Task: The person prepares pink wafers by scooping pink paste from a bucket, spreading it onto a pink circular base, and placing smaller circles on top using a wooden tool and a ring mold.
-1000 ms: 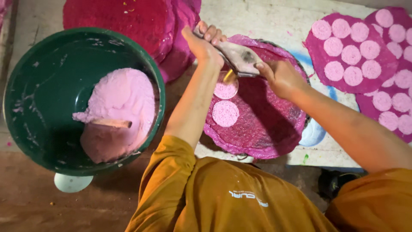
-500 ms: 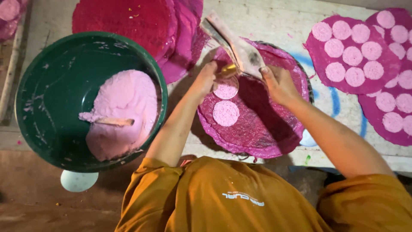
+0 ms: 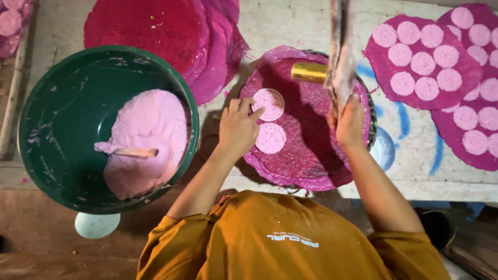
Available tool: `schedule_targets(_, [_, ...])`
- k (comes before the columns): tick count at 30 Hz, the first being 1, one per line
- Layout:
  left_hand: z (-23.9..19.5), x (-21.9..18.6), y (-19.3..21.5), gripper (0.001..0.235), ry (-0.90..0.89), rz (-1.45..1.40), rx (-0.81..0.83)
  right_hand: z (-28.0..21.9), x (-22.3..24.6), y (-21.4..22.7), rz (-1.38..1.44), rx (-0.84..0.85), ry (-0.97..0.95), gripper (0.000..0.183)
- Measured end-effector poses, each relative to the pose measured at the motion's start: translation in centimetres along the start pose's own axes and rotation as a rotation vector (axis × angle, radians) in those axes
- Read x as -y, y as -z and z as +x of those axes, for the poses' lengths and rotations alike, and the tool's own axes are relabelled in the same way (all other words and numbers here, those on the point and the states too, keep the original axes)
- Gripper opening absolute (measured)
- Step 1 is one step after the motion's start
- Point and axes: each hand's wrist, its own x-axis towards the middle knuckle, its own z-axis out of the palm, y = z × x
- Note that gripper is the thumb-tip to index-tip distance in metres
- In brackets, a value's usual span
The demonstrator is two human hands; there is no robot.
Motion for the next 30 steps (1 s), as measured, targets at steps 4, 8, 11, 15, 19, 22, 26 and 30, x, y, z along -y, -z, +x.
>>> schedule_targets(4, [0.1, 0.5, -0.9, 0.046, 0.004, -0.005, -0.027, -2.1, -1.1, 1.1, 0.146, -0.058, -0.012, 0.075])
schedule_targets(8, [0.0, 1.4, -1.4, 0.048, 0.025, 0.127, -0.030, -4.6, -1.6, 2.0, 0.427, -0.095, -0.078, 0.073])
schedule_targets(11, [0.5, 1.1, -1.6, 0.047, 0.030, 0.107, -0.056, -6.4, -1.4, 2.6, 0.719, 0.057, -0.195, 0.075])
schedule_targets(15, [1.8, -0.6, -2.6, 0.069, 0.149, -0.039, -0.046, -8.2, -1.1, 2.3, 1.113, 0.293, -0.364, 0.077])
schedule_targets(19, [3.8, -2.1, -4.2, 0.106, 0.248, 0.118, 0.078, -9.3, -0.8, 1.4, 1.300, 0.558, -0.457, 0.076])
schedule_targets(22, [4.5, -2.2, -4.7, 0.114, 0.348, 0.128, 0.161, -9.9, -0.6, 1.3, 1.332, 0.629, -0.497, 0.074])
schedule_targets(26, [6.1, -2.3, -4.6, 0.115, 0.253, 0.109, 0.006, -10.4, -0.7, 2.3, 1.325, 0.615, -0.484, 0.073])
schedule_targets(30, [10.7, -3.7, -4.1, 0.110, 0.156, -0.082, 0.026, -11.0, -1.4, 4.2, 1.338, 0.579, -0.432, 0.076])
